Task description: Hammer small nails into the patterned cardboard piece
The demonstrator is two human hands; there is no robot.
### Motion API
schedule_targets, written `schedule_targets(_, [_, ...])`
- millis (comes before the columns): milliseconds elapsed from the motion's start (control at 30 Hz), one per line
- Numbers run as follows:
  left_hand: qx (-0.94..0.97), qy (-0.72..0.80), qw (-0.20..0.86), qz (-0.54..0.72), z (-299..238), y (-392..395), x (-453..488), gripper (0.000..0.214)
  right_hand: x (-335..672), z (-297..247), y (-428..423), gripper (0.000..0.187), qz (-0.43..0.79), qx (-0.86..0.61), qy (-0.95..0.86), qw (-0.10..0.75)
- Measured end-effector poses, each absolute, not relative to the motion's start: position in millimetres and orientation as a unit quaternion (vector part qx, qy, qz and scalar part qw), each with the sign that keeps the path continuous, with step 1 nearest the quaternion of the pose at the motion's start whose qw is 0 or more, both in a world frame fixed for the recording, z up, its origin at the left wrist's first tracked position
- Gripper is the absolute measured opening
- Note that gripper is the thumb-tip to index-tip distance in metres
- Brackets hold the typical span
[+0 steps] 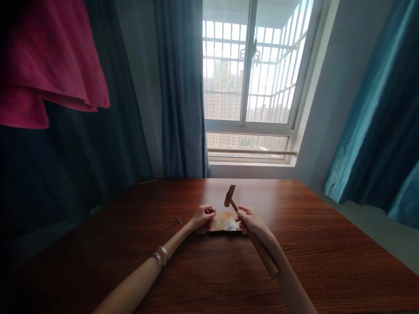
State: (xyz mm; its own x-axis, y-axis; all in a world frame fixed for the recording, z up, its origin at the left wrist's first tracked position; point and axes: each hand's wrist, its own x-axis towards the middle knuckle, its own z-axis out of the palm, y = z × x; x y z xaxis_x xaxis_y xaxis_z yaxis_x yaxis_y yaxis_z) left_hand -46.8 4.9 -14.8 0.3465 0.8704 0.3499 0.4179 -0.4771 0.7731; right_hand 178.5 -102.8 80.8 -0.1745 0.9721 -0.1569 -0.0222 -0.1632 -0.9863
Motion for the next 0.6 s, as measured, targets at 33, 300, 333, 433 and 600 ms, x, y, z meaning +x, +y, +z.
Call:
schedule_targets(33, [0.766,0.419,0.292,0.389,-14.9,5.0,-47.0,0.022,172.2,81.5,-105.0,0.043,0.594,-0.48,-0.491,0.419])
schedule_targets(300, [0.77,0.411,0.293,0.39,-15.2,5.4,-47.6,0.023,145.5,80.8,-97.2,0.046,0.578,-0.479,-0.512,0.418])
schedule_targets(333, [0.769,0.414,0.293,0.39,-15.3,5.4,-47.5,0.022,145.0,82.1,-96.8,0.046,0.578,-0.479,-0.513,0.416])
schedule_targets(433, [0.766,0.419,0.295,0.388,-15.4,5.0,-47.1,0.023,144.8,85.6,-97.8,0.045,0.572,-0.489,-0.521,0.402])
schedule_targets(600, [0.765,0.425,0.295,0.383,-13.5,3.2,-46.4,0.024,143.4,87.1,-102.1,0.043,0.554,-0.491,-0.545,0.393])
